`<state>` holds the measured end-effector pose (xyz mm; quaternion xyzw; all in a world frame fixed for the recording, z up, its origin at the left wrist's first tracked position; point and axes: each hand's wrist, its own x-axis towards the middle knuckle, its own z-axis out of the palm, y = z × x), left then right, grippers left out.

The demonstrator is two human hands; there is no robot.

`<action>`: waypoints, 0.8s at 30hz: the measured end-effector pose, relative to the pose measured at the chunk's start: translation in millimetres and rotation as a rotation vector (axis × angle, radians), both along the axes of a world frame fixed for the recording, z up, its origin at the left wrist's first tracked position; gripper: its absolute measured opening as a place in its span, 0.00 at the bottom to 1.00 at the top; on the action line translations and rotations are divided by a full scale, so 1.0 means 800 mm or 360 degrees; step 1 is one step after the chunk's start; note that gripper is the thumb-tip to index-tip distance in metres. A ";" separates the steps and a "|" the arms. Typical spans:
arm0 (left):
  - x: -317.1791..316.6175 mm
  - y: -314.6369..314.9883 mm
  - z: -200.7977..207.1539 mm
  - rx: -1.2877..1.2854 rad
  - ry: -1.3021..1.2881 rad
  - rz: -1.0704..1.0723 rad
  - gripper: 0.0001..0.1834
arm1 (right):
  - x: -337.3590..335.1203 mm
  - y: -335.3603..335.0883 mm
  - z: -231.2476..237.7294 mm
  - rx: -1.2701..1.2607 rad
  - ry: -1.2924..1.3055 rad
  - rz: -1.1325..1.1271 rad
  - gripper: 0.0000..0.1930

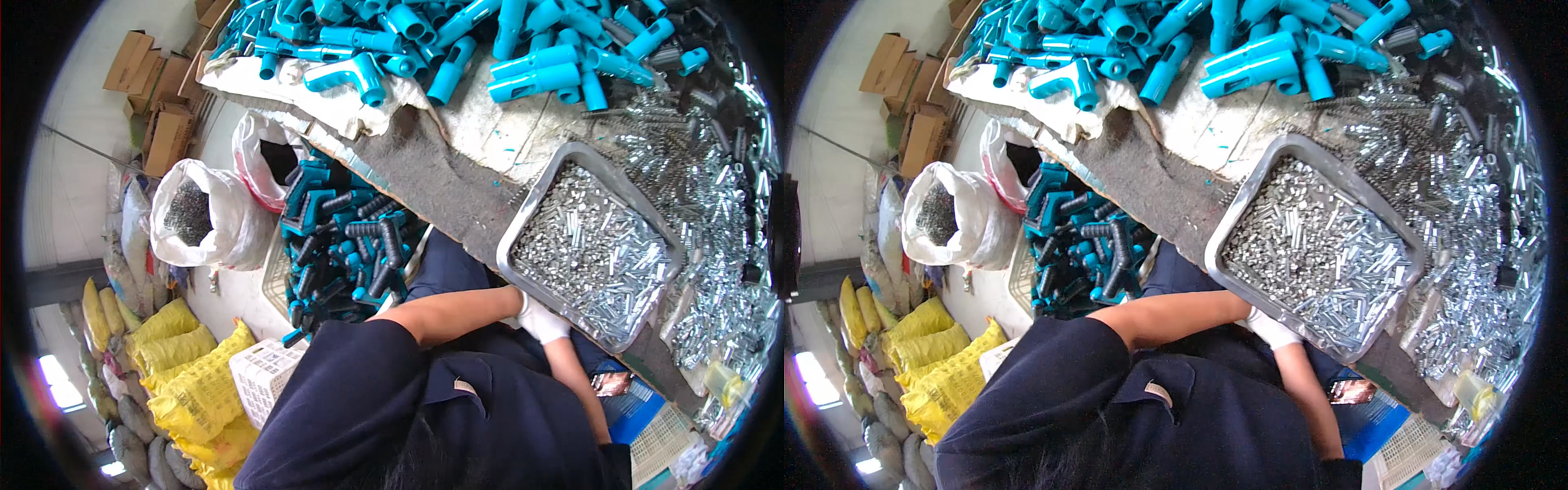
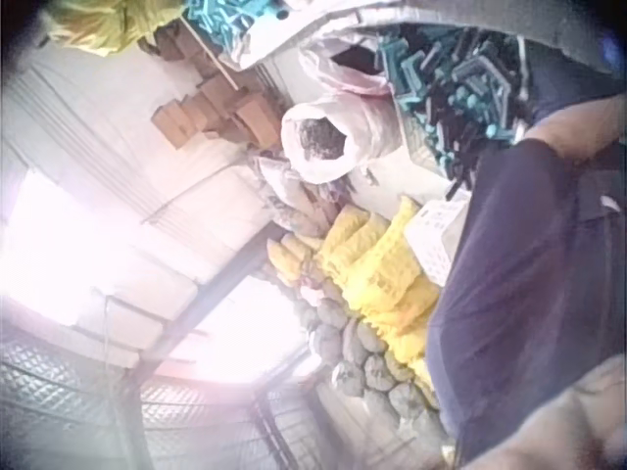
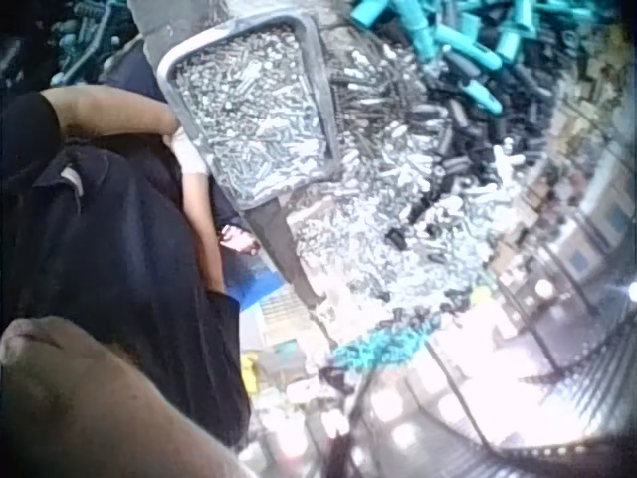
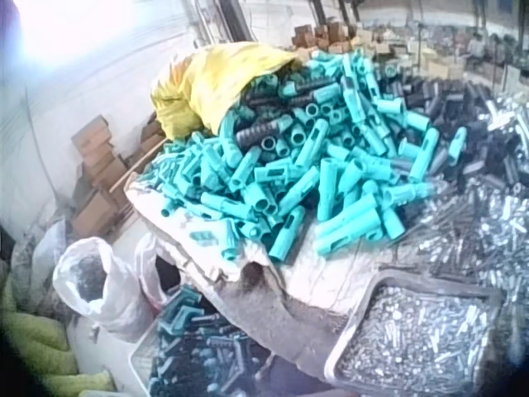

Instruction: The person assembles tool handles by inserting metal pins into metal cylinders, fitting plastic housing components onto the assemblies, and placing the completed handles into a basket.

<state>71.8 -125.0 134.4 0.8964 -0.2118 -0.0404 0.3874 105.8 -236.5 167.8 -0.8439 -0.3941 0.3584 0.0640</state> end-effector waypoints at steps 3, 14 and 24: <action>-0.001 -0.003 0.000 -0.0028 0.0113 -0.0038 0.23 | 0.002 -0.010 -0.007 -0.0123 0.0123 0.0052 0.34; -0.037 0.041 0.153 0.0004 0.0272 0.0261 0.17 | 0.040 -0.114 -0.216 0.0822 0.1625 -0.1576 0.21; -0.186 0.164 0.259 -0.0635 0.0140 0.1224 0.10 | 0.001 0.006 -0.090 0.0727 0.2164 -0.2298 0.15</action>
